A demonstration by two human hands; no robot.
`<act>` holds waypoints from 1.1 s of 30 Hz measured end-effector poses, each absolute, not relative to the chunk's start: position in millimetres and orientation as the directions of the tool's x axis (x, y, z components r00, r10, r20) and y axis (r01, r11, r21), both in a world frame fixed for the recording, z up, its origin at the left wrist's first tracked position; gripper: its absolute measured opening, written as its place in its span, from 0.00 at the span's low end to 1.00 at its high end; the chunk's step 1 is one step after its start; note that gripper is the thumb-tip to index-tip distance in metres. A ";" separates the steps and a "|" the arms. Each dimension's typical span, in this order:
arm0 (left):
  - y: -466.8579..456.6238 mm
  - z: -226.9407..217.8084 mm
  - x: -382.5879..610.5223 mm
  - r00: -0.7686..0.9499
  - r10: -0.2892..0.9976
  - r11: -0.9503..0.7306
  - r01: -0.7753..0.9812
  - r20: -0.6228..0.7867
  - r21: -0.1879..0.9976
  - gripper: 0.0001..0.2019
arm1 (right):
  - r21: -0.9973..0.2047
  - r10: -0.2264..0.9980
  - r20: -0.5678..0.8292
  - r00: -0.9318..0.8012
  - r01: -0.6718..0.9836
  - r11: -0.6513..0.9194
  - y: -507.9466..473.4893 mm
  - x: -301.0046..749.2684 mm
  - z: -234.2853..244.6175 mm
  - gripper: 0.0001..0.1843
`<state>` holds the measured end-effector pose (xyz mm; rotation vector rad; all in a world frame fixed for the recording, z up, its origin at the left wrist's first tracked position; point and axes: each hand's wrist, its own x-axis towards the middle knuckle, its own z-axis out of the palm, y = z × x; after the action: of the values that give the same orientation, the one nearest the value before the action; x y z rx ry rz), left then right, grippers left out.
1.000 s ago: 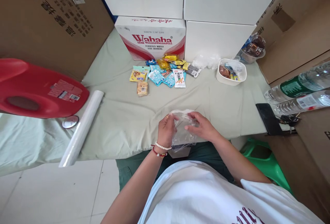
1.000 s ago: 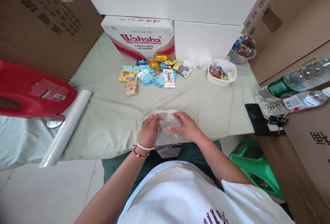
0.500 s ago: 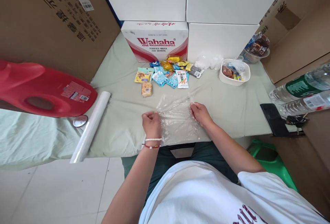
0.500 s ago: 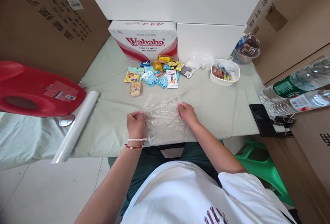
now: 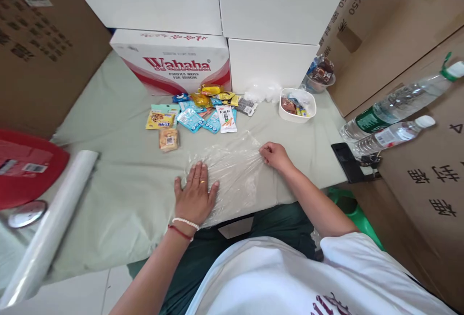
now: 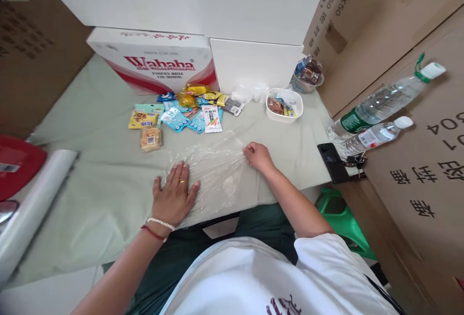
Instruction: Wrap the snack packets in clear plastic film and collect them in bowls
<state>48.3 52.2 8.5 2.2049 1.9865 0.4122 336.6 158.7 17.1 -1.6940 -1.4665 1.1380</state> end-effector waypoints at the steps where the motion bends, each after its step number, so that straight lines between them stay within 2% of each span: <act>1: 51.5 8.4 48.0 0.084 0.990 -0.112 0.953 0.112 0.282 0.35 | -0.863 0.979 -0.193 0.062 0.465 -0.199 165.1 353.6 19.3 0.09; 3: 50.3 9.6 49.1 0.068 0.991 -0.098 0.959 0.119 0.267 0.35 | -0.814 0.982 -0.076 0.173 0.558 -0.162 182.5 387.6 31.0 0.10; 6: 50.3 10.7 51.9 0.055 0.992 -0.082 0.966 0.114 0.245 0.35 | -0.646 0.924 0.245 0.295 0.760 -0.071 222.4 431.9 62.0 0.12; 8: 51.1 10.4 52.6 0.056 0.993 -0.081 0.967 0.107 0.241 0.35 | -0.499 0.861 0.399 0.315 0.862 -0.084 255.5 454.0 81.9 0.19; 9: 51.5 10.0 52.5 0.057 0.993 -0.081 0.967 0.104 0.242 0.35 | -0.436 0.849 0.428 0.310 0.894 -0.107 272.4 462.8 89.3 0.25; 11: 52.1 9.3 51.9 0.058 0.993 -0.081 0.966 0.102 0.244 0.35 | -0.328 0.883 0.388 0.265 0.935 -0.136 303.5 476.3 98.2 0.36; 12: 52.3 9.0 51.5 0.057 0.993 -0.081 0.966 0.103 0.247 0.35 | -0.280 0.917 0.330 0.223 0.951 -0.131 316.6 481.5 100.5 0.38; 13: 52.3 8.8 51.1 0.056 0.993 -0.081 0.965 0.105 0.250 0.36 | -0.239 0.949 0.260 0.180 0.964 -0.118 327.6 485.7 102.2 0.36; 16: 52.1 8.1 50.2 0.053 0.992 -0.083 0.961 0.117 0.262 0.36 | -0.182 0.984 0.131 0.118 0.979 -0.093 347.4 492.1 110.5 0.19; 18: 52.0 7.7 49.9 0.058 0.991 -0.089 0.961 0.122 0.263 0.36 | -0.174 0.972 0.205 0.117 0.981 -0.082 352.8 488.4 120.8 0.15; 21: 52.3 7.3 49.5 0.061 0.990 -0.092 0.963 0.126 0.253 0.36 | -0.159 0.912 0.408 0.031 0.987 0.038 360.9 465.2 132.9 0.19; 23: 52.8 7.6 49.3 0.060 0.990 -0.089 0.966 0.125 0.243 0.36 | -0.163 0.875 0.481 -0.053 0.975 0.148 371.5 440.1 130.0 0.20; 25: 53.2 8.6 49.3 0.063 0.991 -0.090 0.969 0.119 0.232 0.36 | -0.180 0.877 0.463 -0.127 0.956 0.233 385.9 414.0 116.7 0.21; 26: 53.2 9.3 49.5 0.064 0.992 -0.089 0.970 0.112 0.227 0.35 | -0.182 0.896 0.412 -0.168 0.948 0.262 393.3 402.8 107.6 0.21; 28: 52.8 10.8 50.3 0.061 0.994 -0.080 0.972 0.093 0.219 0.35 | -0.174 0.937 0.243 -0.252 0.939 0.298 405.2 386.7 90.0 0.20; 30: 52.0 12.2 51.4 0.052 0.996 -0.066 0.975 0.073 0.213 0.35 | -0.152 0.949 0.111 -0.294 0.939 0.308 409.4 379.0 80.2 0.25; 31: 51.6 12.8 51.9 0.049 0.997 -0.062 0.976 0.063 0.210 0.35 | -0.140 0.954 0.108 -0.280 0.946 0.294 407.1 376.9 79.7 0.28; 33: 51.3 13.9 52.2 0.052 0.997 -0.061 0.977 0.050 0.204 0.35 | -0.123 0.953 0.216 -0.214 0.962 0.244 390.5 371.1 86.7 0.33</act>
<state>52.2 51.3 13.9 2.1919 2.0703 0.2687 371.1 390.5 86.7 -1.7919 -2.2712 -0.0550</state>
